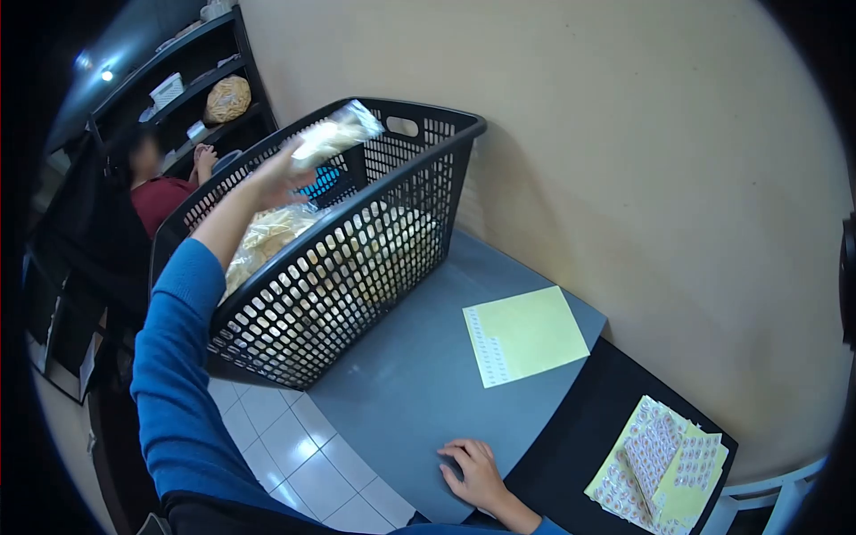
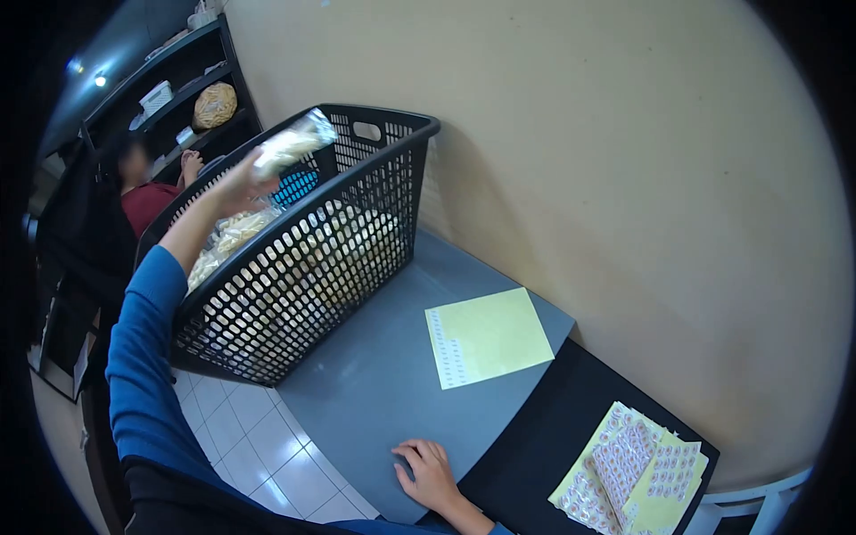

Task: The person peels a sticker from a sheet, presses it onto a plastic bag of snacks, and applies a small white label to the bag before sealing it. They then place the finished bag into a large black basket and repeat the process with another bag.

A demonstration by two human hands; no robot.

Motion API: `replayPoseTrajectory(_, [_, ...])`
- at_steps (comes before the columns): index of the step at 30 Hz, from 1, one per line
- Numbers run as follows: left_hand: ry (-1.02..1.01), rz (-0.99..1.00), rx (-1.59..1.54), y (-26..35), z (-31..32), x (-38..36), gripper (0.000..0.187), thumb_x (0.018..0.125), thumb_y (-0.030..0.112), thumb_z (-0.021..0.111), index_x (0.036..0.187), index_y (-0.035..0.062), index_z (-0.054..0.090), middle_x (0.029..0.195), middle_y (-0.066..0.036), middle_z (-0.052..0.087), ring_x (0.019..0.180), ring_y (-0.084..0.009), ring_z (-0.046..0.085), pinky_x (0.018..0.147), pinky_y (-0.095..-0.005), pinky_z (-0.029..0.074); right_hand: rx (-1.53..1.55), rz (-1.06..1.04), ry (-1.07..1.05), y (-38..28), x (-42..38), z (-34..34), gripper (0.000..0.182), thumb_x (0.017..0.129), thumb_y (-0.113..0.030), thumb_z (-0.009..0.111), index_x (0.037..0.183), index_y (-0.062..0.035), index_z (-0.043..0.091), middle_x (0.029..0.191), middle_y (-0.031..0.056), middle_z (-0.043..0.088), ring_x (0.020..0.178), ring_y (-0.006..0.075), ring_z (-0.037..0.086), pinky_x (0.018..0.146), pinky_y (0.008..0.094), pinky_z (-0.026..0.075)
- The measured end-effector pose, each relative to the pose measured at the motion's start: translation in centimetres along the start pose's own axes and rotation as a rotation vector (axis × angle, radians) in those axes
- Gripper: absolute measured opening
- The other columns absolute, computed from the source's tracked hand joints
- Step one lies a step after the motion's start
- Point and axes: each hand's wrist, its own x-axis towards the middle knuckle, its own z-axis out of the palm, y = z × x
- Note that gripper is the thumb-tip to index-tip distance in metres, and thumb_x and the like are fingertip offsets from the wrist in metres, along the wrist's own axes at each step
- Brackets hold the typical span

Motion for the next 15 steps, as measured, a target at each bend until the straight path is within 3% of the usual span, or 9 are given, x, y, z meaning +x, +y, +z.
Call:
replayPoseTrajectory(1, [-0.120, -0.101, 0.144, -1.0, 0.3, 0.8, 0.082, 0.078, 0.066, 0.032, 0.130, 0.0029, 0.025, 0.133, -0.020, 0.025, 0.127, -0.0281, 0.020, 0.100, -0.0545, 0.011, -0.058, -0.024, 0.007, 0.0, 0.0, 0.2, 0.021, 0.070, -0.012, 0.059, 0.091, -0.0065, 0.057, 0.095, 0.0074, 0.051, 0.092, 0.0233, 0.050, 0.082, 0.0346, 0.036])
replayPoseTrajectory(3, [-0.130, -0.060, 0.978, -3.9, -0.1, 1.4, 0.098, 0.074, 0.068, 0.037, 0.132, -0.0057, 0.008, 0.139, -0.022, 0.005, 0.130, -0.0300, 0.004, 0.104, -0.0441, 0.009, -0.134, -0.047, 0.005, 0.2, 0.0, 0.4, 0.020, 0.070, -0.012, 0.060, 0.089, -0.0064, 0.058, 0.094, 0.0063, 0.052, 0.092, 0.0222, 0.050, 0.081, 0.0343, 0.036])
replayPoseTrajectory(5, [-0.166, 0.046, 1.310, -6.2, 0.1, 0.4, 0.094, 0.074, 0.056, 0.048, 0.129, -0.0107, 0.011, 0.135, -0.028, 0.013, 0.129, -0.0340, 0.009, 0.104, -0.0387, 0.014, -0.135, -0.044, -0.003, 0.1, -0.1, 0.3, 0.020, 0.069, -0.012, 0.060, 0.088, -0.0063, 0.058, 0.094, 0.0063, 0.052, 0.091, 0.0223, 0.050, 0.081, 0.0342, 0.036])
replayPoseTrajectory(6, [-0.177, 0.045, 1.109, -8.2, -1.1, 1.7, 0.093, 0.074, 0.054, 0.050, 0.129, -0.0105, 0.012, 0.134, -0.028, 0.017, 0.127, -0.0349, 0.014, 0.104, -0.0400, 0.015, -0.134, -0.046, 0.008, 0.1, 0.1, 0.3, 0.020, 0.069, -0.012, 0.060, 0.088, -0.0063, 0.058, 0.094, 0.0063, 0.052, 0.091, 0.0223, 0.050, 0.081, 0.0341, 0.037])
replayPoseTrajectory(8, [-0.239, -0.024, 1.370, -13.7, -3.7, 6.4, 0.087, 0.077, 0.054, 0.046, 0.129, -0.0093, 0.015, 0.133, -0.027, 0.022, 0.125, -0.0338, 0.021, 0.102, -0.0395, 0.020, -0.139, -0.047, 0.008, 0.2, 0.3, 0.2, 0.020, 0.069, -0.011, 0.061, 0.088, -0.0068, 0.059, 0.093, 0.0062, 0.052, 0.090, 0.0222, 0.050, 0.081, 0.0342, 0.037])
replayPoseTrajectory(11, [-0.307, 0.081, 1.006, -10.8, -2.5, 4.9, 0.078, 0.080, 0.051, 0.041, 0.129, -0.0053, 0.020, 0.128, -0.026, 0.031, 0.120, -0.0318, 0.033, 0.097, -0.0392, 0.027, -0.145, -0.083, 0.041, -0.2, 0.4, 0.2, 0.019, 0.070, -0.009, 0.060, 0.089, -0.0052, 0.057, 0.092, 0.0094, 0.053, 0.086, 0.0265, 0.051, 0.075, 0.0368, 0.039])
replayPoseTrajectory(12, [-0.301, -0.060, 0.844, -6.6, 0.5, 1.0, 0.067, 0.082, 0.046, 0.038, 0.129, -0.0005, 0.027, 0.124, -0.024, 0.038, 0.111, -0.0296, 0.042, 0.092, -0.0368, 0.033, -0.145, -0.125, 0.081, -0.3, 0.4, 0.2, 0.018, 0.072, -0.007, 0.059, 0.089, -0.0030, 0.055, 0.090, 0.0126, 0.054, 0.083, 0.0309, 0.052, 0.071, 0.0394, 0.041])
replayPoseTrajectory(14, [-0.192, 0.154, 0.790, -6.6, -1.2, 1.3, 0.061, 0.079, 0.044, 0.043, 0.124, 0.0030, 0.038, 0.118, -0.022, 0.044, 0.104, -0.0283, 0.048, 0.082, -0.0378, 0.041, -0.125, -0.095, 0.076, -0.2, 0.3, 0.3, 0.018, 0.070, -0.006, 0.059, 0.088, -0.0037, 0.056, 0.090, 0.0117, 0.054, 0.084, 0.0303, 0.051, 0.072, 0.0385, 0.040])
replayPoseTrajectory(15, [-0.188, 0.146, 0.787, -6.5, -2.3, 1.7, 0.061, 0.079, 0.044, 0.043, 0.124, 0.0030, 0.038, 0.118, -0.022, 0.044, 0.104, -0.0283, 0.048, 0.082, -0.0378, 0.041, -0.104, -0.069, 0.081, -0.2, 0.3, 0.3, 0.019, 0.068, -0.005, 0.060, 0.086, -0.0044, 0.056, 0.090, 0.0108, 0.053, 0.086, 0.0298, 0.050, 0.074, 0.0377, 0.039])
